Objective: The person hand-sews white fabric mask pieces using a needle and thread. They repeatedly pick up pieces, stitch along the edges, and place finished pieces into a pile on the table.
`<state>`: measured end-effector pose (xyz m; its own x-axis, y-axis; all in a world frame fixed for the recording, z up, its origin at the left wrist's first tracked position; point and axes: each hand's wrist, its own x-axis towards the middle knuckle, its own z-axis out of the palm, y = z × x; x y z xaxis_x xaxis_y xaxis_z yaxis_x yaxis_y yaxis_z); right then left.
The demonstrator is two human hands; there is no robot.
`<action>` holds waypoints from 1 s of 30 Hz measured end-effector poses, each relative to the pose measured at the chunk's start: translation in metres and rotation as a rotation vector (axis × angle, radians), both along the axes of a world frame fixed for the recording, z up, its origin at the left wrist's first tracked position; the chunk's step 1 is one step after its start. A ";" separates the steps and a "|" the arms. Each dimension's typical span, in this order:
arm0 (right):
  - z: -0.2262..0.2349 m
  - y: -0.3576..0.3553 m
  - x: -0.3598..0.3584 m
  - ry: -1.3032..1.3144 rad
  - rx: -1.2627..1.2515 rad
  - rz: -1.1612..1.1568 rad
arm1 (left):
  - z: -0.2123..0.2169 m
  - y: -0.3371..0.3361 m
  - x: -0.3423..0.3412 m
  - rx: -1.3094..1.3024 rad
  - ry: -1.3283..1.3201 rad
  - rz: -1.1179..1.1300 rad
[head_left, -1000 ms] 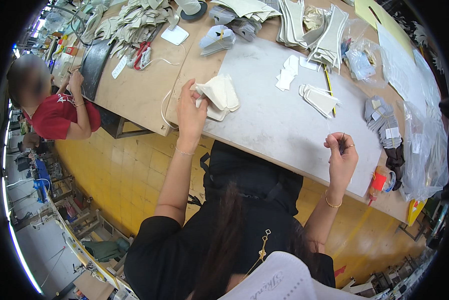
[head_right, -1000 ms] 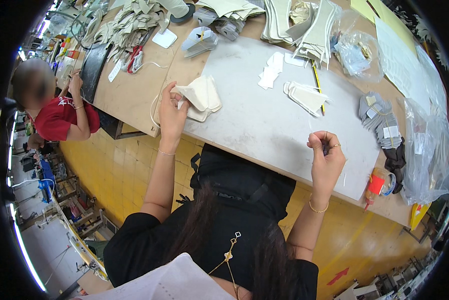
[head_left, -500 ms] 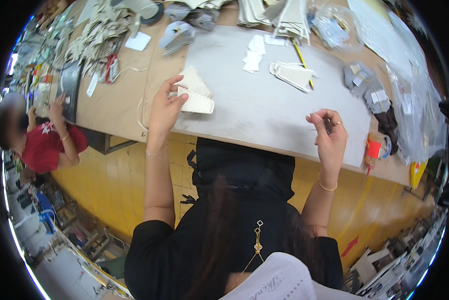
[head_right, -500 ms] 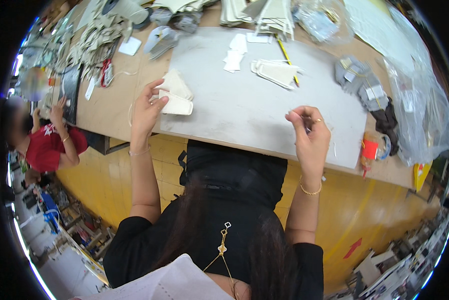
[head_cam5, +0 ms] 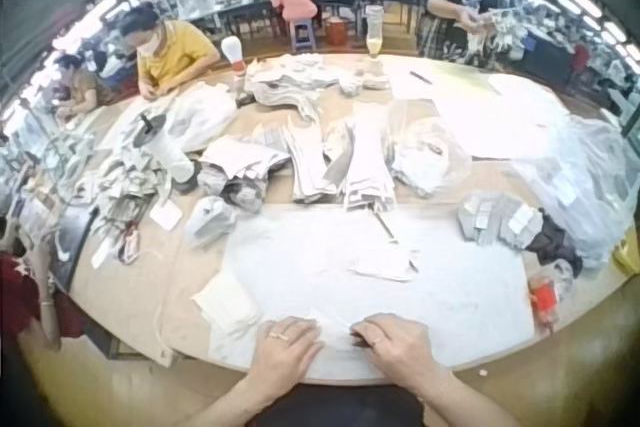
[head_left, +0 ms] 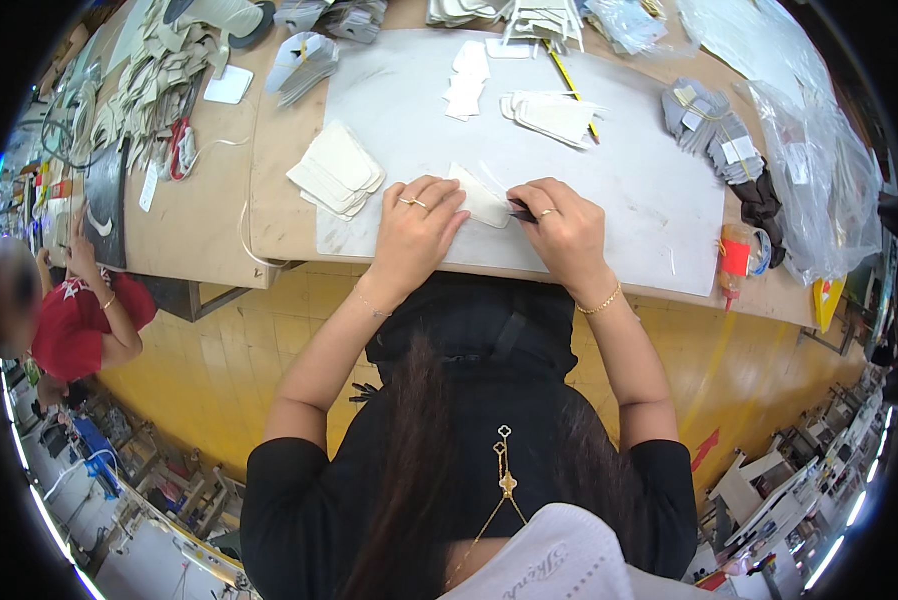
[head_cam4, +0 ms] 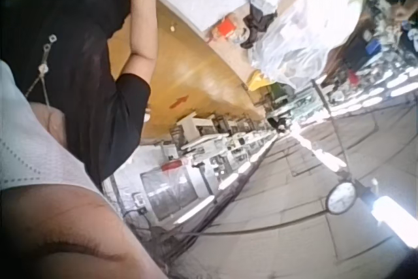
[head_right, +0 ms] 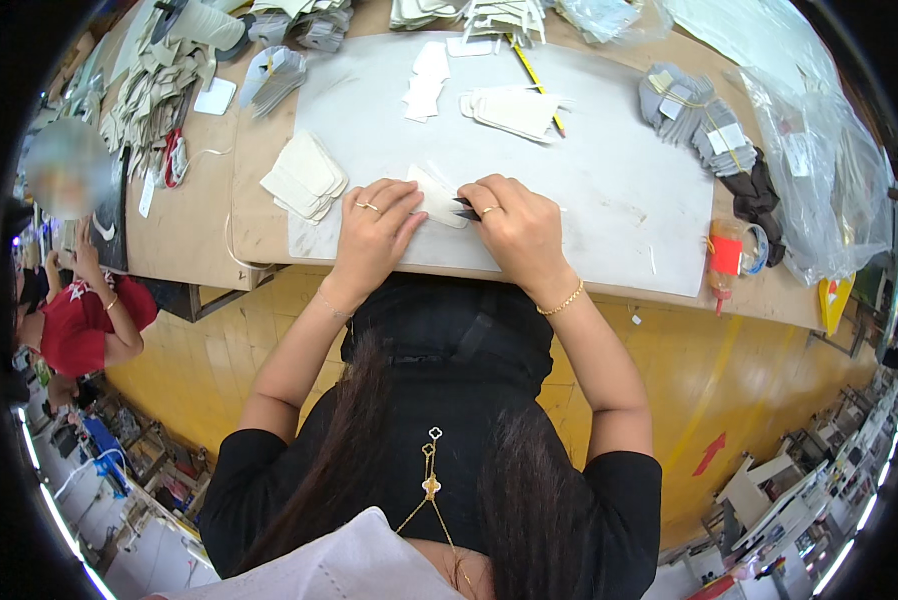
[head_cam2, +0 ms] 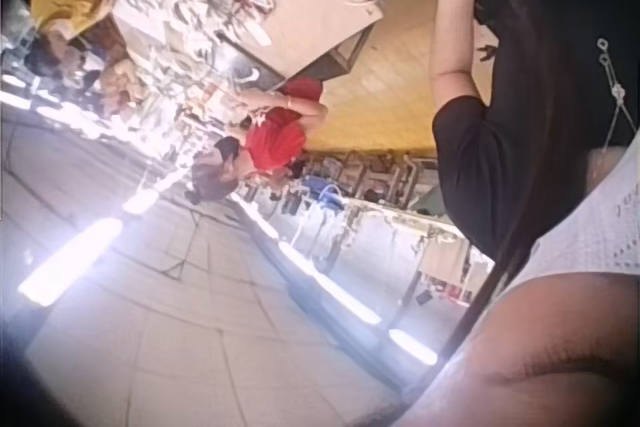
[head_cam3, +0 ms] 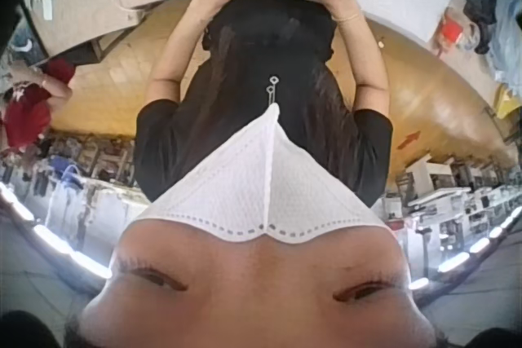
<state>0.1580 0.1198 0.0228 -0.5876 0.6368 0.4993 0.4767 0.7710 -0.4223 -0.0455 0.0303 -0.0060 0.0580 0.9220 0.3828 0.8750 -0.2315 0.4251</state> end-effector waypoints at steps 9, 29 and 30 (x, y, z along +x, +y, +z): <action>-0.022 0.012 -0.033 -0.190 0.046 0.105 | -0.010 0.001 -0.012 -0.008 0.026 -0.056; -0.019 0.017 -0.038 -0.261 0.117 0.142 | -0.002 0.010 -0.025 -0.080 0.118 -0.118; -0.019 0.015 -0.037 -0.252 0.112 0.127 | -0.001 0.011 -0.026 -0.085 0.147 -0.118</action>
